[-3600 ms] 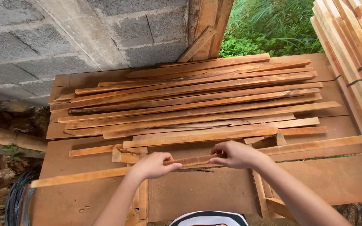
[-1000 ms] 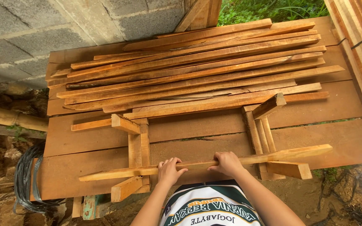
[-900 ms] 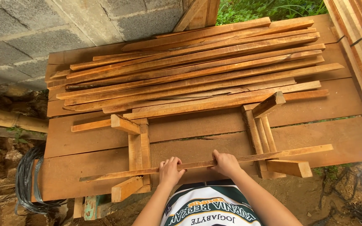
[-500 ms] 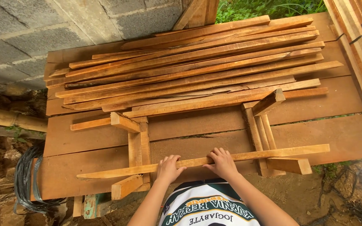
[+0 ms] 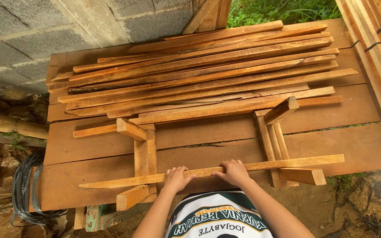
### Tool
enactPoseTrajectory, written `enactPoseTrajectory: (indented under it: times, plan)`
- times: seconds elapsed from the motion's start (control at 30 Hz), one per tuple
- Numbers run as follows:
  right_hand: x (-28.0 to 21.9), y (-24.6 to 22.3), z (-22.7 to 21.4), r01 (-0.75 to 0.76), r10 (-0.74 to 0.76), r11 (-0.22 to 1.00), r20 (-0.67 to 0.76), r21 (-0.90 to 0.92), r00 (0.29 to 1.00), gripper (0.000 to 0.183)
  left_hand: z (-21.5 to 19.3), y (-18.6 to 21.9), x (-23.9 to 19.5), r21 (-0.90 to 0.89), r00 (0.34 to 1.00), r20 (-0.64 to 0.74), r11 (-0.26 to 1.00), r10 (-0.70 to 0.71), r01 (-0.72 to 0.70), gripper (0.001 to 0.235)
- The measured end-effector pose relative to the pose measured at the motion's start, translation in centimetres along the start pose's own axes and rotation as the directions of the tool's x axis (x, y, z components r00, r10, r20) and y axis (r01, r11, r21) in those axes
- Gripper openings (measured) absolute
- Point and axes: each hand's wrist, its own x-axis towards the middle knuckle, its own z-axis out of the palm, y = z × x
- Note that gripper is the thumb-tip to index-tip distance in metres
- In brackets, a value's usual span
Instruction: The person unties a bundle of wooden planks using a black strap, then lifts and moves the bundle to a different location. They proceed to pick up individual planks from a stack and place them onto a wooden frame structure.
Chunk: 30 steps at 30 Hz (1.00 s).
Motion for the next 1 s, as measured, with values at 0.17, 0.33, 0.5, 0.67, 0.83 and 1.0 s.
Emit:
enactPoseTrajectory:
  times: [0.17,0.33,0.5,0.67,0.83,1.0]
  plan:
    - [0.1,0.2,0.2,0.011,-0.011,1.0,-0.011,0.0,1.0,0.054,1.9,-1.2,0.8,0.006,0.997,-0.074,0.999,0.037,-0.037,0.048]
    - [-0.3,-0.3,0.0,0.008,-0.01,0.999,-0.036,-0.05,0.999,0.056,2.2,-1.0,0.0,-0.008,0.984,-0.165,0.997,0.069,-0.071,0.049]
    - [0.8,0.7,1.4,0.057,-0.091,0.973,-0.148,-0.224,0.985,0.045,5.1,-1.9,1.6,0.077,0.947,-0.301,0.993,0.111,-0.092,0.041]
    - [0.0,-0.5,1.4,0.073,-0.114,0.97,-0.173,-0.231,0.978,0.065,1.4,2.1,-1.7,0.039,0.939,-0.34,0.998,0.059,-0.048,0.043]
    - [-1.0,-1.2,2.1,0.148,-0.249,0.958,-0.458,-0.245,0.853,0.065,1.4,2.2,-1.8,0.029,0.927,-0.368,0.997,0.074,-0.068,0.042]
    - [-0.5,-1.0,1.3,0.142,-0.181,0.98,-0.323,-0.14,0.929,0.062,0.9,2.6,-1.9,0.098,0.97,-0.238,0.995,0.048,-0.025,0.051]
